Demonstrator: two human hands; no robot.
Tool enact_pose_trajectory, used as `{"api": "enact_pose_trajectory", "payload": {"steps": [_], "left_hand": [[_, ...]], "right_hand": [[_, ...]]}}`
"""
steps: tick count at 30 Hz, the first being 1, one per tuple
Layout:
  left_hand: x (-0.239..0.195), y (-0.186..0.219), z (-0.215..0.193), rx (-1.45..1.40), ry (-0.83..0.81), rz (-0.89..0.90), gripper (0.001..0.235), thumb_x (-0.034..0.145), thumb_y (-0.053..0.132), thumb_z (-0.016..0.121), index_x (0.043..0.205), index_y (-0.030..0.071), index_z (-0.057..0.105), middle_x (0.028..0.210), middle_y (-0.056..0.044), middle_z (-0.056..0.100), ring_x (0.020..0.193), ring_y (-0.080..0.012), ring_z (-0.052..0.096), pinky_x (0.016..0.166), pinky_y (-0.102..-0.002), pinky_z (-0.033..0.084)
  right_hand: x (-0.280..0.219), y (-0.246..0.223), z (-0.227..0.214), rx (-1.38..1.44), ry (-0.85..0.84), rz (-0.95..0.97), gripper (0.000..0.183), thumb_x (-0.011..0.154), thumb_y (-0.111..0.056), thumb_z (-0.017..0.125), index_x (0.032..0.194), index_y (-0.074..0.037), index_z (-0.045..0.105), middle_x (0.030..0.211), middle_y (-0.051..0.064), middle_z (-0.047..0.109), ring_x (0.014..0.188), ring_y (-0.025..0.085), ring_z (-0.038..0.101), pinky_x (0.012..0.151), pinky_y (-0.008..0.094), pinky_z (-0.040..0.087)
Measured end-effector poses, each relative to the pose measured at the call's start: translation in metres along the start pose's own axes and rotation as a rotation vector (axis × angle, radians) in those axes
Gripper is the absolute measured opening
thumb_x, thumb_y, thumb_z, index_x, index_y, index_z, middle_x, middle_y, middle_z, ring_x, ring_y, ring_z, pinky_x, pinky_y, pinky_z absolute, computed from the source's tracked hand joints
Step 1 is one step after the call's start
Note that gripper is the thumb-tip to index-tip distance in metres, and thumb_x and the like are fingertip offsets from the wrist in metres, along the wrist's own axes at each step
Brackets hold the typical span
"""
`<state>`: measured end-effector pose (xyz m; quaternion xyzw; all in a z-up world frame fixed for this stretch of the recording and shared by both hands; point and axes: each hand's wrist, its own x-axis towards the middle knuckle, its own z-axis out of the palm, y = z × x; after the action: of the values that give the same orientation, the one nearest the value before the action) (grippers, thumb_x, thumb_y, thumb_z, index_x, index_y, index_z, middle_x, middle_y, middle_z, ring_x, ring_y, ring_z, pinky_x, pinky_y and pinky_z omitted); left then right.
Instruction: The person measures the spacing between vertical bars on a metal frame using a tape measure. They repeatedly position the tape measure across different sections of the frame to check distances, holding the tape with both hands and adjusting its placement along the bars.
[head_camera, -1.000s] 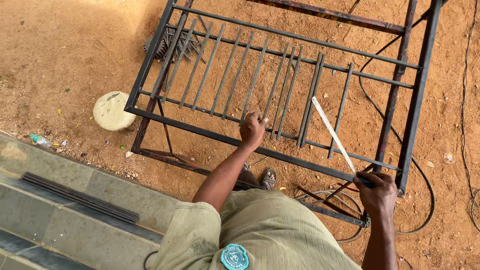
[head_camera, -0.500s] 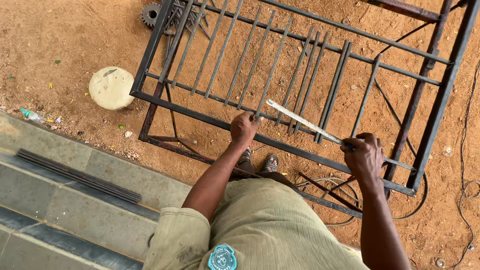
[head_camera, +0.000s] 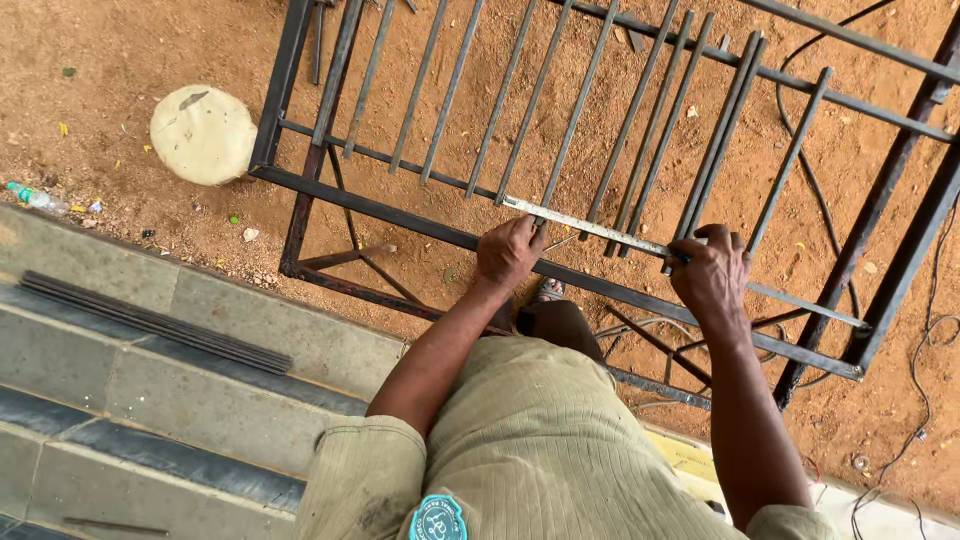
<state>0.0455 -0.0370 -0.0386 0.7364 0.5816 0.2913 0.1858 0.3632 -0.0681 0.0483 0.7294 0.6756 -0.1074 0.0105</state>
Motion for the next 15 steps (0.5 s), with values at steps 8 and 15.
{"api": "enact_pose_trajectory", "payload": {"steps": [8, 15], "left_hand": [[0.002, 0.002, 0.001, 0.041, -0.033, -0.025, 0.026, 0.100, 0.032, 0.069, 0.096, 0.006, 0.071, 0.066, -0.006, 0.070, 0.055, -0.0159, 0.069, 0.053, -0.034, 0.057], [0.000, -0.001, 0.006, 0.057, 0.033, 0.028, 0.024, 0.099, 0.031, 0.071, 0.095, 0.007, 0.072, 0.066, -0.004, 0.070, 0.055, -0.0153, 0.067, 0.054, -0.033, 0.055]], "right_hand": [[0.001, 0.002, 0.004, -0.016, -0.077, 0.033, 0.020, 0.088, -0.033, 0.083, 0.105, -0.023, 0.083, 0.134, 0.016, 0.062, 0.124, 0.036, 0.051, 0.099, 0.056, 0.045], [0.002, 0.000, 0.002, -0.010, -0.073, 0.025, 0.021, 0.087, -0.032, 0.084, 0.105, -0.023, 0.083, 0.136, 0.015, 0.060, 0.126, 0.036, 0.050, 0.103, 0.055, 0.043]]}}
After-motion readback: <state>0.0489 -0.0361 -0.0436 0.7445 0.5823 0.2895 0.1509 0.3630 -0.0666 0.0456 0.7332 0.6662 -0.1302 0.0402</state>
